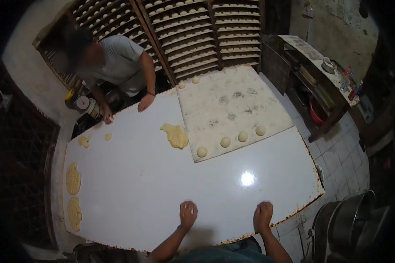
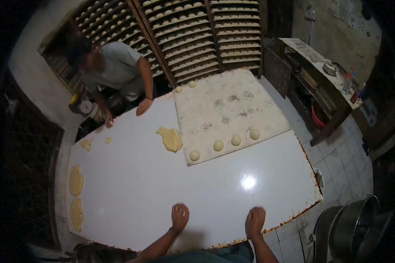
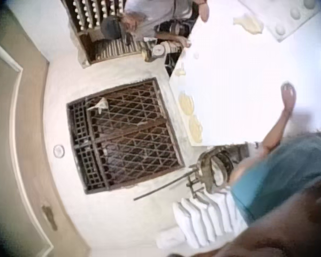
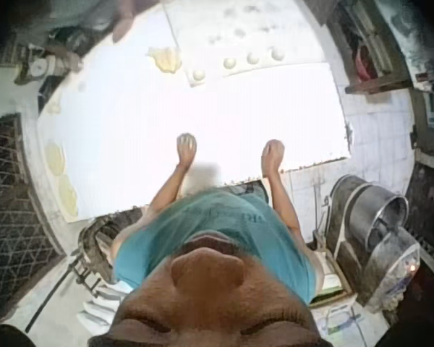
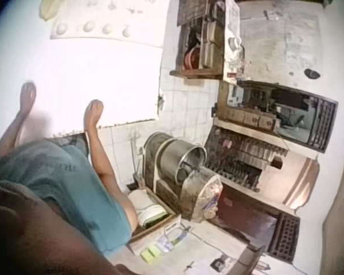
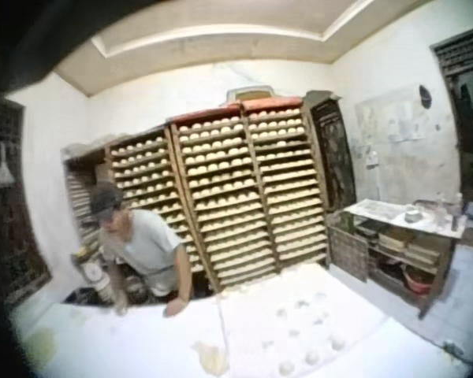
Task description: The person shapes dough by hand on a white table, placing small dough balls onto a board while another person assists at the same workspace.
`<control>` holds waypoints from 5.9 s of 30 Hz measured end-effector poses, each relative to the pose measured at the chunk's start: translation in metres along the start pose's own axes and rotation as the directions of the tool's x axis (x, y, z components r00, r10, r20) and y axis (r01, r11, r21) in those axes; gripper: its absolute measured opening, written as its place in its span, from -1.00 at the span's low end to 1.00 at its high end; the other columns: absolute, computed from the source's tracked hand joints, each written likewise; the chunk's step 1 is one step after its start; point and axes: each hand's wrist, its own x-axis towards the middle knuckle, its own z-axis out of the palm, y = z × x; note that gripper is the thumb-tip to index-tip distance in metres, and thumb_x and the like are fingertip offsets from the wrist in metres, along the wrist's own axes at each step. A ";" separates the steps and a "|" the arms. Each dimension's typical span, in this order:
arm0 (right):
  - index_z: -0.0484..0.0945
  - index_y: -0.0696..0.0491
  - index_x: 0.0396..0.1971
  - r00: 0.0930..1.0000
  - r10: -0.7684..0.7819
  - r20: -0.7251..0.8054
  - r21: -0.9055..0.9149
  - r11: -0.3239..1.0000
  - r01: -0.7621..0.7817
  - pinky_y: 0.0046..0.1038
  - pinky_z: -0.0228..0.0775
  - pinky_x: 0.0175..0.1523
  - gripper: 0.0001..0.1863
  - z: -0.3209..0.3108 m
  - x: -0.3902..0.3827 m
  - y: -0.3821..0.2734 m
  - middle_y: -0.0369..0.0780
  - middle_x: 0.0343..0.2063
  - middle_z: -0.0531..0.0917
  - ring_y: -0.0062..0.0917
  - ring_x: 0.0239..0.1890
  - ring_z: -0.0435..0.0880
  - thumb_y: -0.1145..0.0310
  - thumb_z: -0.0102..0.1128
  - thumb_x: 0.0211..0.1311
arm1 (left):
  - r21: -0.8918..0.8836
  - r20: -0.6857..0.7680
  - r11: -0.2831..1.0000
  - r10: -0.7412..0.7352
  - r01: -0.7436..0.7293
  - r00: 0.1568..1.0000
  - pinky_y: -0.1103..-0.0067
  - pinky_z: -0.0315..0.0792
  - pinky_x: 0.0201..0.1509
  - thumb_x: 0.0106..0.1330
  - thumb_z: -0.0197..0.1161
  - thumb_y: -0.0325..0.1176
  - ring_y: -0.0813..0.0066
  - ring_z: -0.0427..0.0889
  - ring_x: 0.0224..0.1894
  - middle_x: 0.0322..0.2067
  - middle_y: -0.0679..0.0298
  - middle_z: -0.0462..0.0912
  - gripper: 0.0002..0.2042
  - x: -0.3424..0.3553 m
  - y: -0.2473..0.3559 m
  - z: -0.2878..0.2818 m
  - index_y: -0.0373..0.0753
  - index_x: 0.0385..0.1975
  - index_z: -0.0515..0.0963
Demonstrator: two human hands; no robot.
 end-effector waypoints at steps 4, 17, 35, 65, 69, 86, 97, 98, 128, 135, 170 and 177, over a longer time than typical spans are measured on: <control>0.46 0.21 -0.55 0.999 0.052 0.002 -0.058 0.997 -0.052 -0.22 0.32 -0.14 -0.96 -0.040 0.011 0.029 -0.05 -0.39 0.52 -0.17 -0.30 0.46 0.63 0.07 0.04 | 0.095 -0.106 0.993 -0.060 0.070 0.993 0.29 0.32 -0.14 0.13 0.09 -0.58 0.15 0.44 -0.30 -0.47 0.10 0.50 -0.96 0.001 -0.066 -0.029 -0.35 -0.53 0.47; 0.45 0.20 -0.53 0.967 0.241 -0.080 0.076 0.969 -0.235 -0.24 0.30 -0.16 -0.93 0.000 0.012 -0.016 -0.06 -0.44 0.52 -0.14 -0.30 0.45 0.61 0.16 -0.03 | -0.044 -0.235 0.987 -0.162 0.156 0.958 0.36 0.32 -0.18 0.15 0.14 -0.54 0.18 0.42 -0.31 -0.44 0.14 0.51 -0.93 0.028 -0.027 -0.024 -0.31 -0.55 0.44; 0.46 0.19 -0.09 0.507 0.693 0.513 0.735 -0.050 -0.676 -0.31 0.54 -0.14 -0.74 -0.072 0.007 0.044 -0.11 -0.24 0.56 -0.42 -0.22 0.58 0.40 -0.01 0.27 | -0.017 -0.275 0.898 -0.428 0.440 0.861 0.35 0.39 0.04 0.10 0.16 -0.61 0.26 0.42 -0.16 -0.31 0.11 0.48 -0.97 0.022 -0.043 -0.023 -0.38 -0.47 0.47; 0.52 0.13 -0.22 0.896 -0.420 0.143 0.555 0.784 0.278 -0.28 0.37 0.08 -0.65 -0.004 0.392 0.093 -0.06 -0.09 0.51 -0.17 0.01 0.48 0.54 0.35 -0.10 | 0.056 0.110 0.979 0.191 -0.198 0.976 0.13 0.18 0.26 -0.01 0.38 -0.31 0.06 0.34 0.15 0.01 0.05 0.47 -0.53 0.338 0.226 0.184 -0.33 -0.06 0.48; 0.51 0.09 -0.13 0.649 -0.636 0.417 0.390 0.770 0.504 -0.27 0.42 0.03 -0.58 0.057 0.394 0.069 -0.10 -0.05 0.52 -0.17 -0.03 0.48 0.50 0.31 -0.10 | 0.072 0.259 0.995 0.046 -0.067 0.965 0.32 0.29 0.19 -0.05 0.37 -0.44 0.06 0.42 0.04 -0.07 0.08 0.51 -0.57 0.325 0.179 0.157 -0.30 -0.10 0.50; 0.53 0.18 -0.16 0.974 -0.133 0.183 0.371 0.927 0.057 -0.32 0.34 0.10 -0.68 -0.065 0.306 0.081 -0.05 -0.01 0.49 -0.23 0.04 0.48 0.52 0.26 0.01 | 0.041 0.247 0.999 -0.021 0.012 0.969 0.38 0.47 -0.03 0.04 0.25 -0.52 0.15 0.44 -0.03 -0.02 0.12 0.45 -0.61 0.298 0.106 0.109 -0.24 -0.06 0.48; 0.41 0.27 -0.03 0.978 -0.074 0.195 0.566 0.823 -0.051 -0.40 0.41 0.02 -0.69 -0.017 0.191 0.046 -0.13 -0.06 0.51 -0.42 -0.09 0.53 0.39 0.02 0.33 | -0.047 0.040 0.998 0.036 -0.034 0.999 0.12 -0.01 0.35 0.20 0.23 -0.06 -0.05 0.06 0.32 0.26 -0.04 0.15 -0.36 0.235 0.064 0.010 -0.14 0.25 0.23; 0.44 0.25 -0.06 0.966 -0.135 0.221 0.521 0.853 0.001 -0.41 0.42 0.01 -0.70 -0.007 0.186 0.013 -0.12 -0.10 0.54 -0.43 -0.10 0.54 0.37 0.04 0.32 | -0.068 0.043 0.998 0.007 -0.004 0.999 0.14 -0.01 0.35 0.21 0.22 -0.07 -0.03 0.06 0.32 0.26 -0.04 0.13 -0.37 0.218 0.046 -0.023 -0.14 0.25 0.22; 0.58 0.17 -0.15 0.743 -0.217 0.633 0.276 0.960 0.045 -0.39 0.45 -0.08 -0.69 0.144 0.035 -0.402 -0.11 -0.26 0.65 -0.42 -0.20 0.60 0.26 0.07 0.27 | -0.895 -0.378 0.269 -0.880 0.356 -0.287 0.62 0.36 -0.49 0.03 0.20 -0.53 0.55 0.46 -0.40 -0.30 0.26 0.46 -0.55 -0.242 -0.619 -0.446 -0.29 -0.01 0.33; 0.54 0.23 -0.14 0.437 -0.230 0.870 0.369 0.890 -0.267 -0.40 0.44 -0.03 -0.71 0.170 -0.067 -0.399 -0.12 -0.20 0.61 -0.41 -0.14 0.56 0.31 0.05 0.31 | -0.990 -0.101 0.074 -0.962 -0.116 0.253 0.57 0.46 -0.15 0.13 0.12 -0.56 0.56 0.50 -0.22 -0.27 0.36 0.46 -0.76 -0.154 -0.361 -0.275 -0.22 -0.19 0.38; 0.48 0.12 -0.59 0.947 -0.188 0.261 -0.002 0.981 0.195 -0.19 0.33 -0.16 -0.93 0.007 -0.048 -0.020 -0.09 -0.46 0.53 -0.20 -0.34 0.48 0.51 0.20 -0.09 | 0.198 0.243 0.851 0.439 -0.487 0.865 0.39 0.33 -0.11 0.08 0.18 -0.47 0.27 0.49 -0.32 -0.52 0.30 0.54 -0.95 -0.014 -0.117 -0.053 -0.24 -0.58 0.49; 0.46 0.16 -0.48 0.984 0.048 0.171 -0.045 0.998 -0.041 -0.20 0.25 0.01 -0.89 0.038 -0.024 -0.058 -0.07 -0.38 0.50 -0.19 -0.17 0.43 0.56 0.20 -0.06 | 0.052 0.023 0.996 0.065 -0.067 0.998 0.30 0.31 -0.10 0.08 0.25 -0.38 0.19 0.47 -0.25 -0.45 0.16 0.54 -0.87 0.012 -0.029 -0.022 -0.27 -0.52 0.46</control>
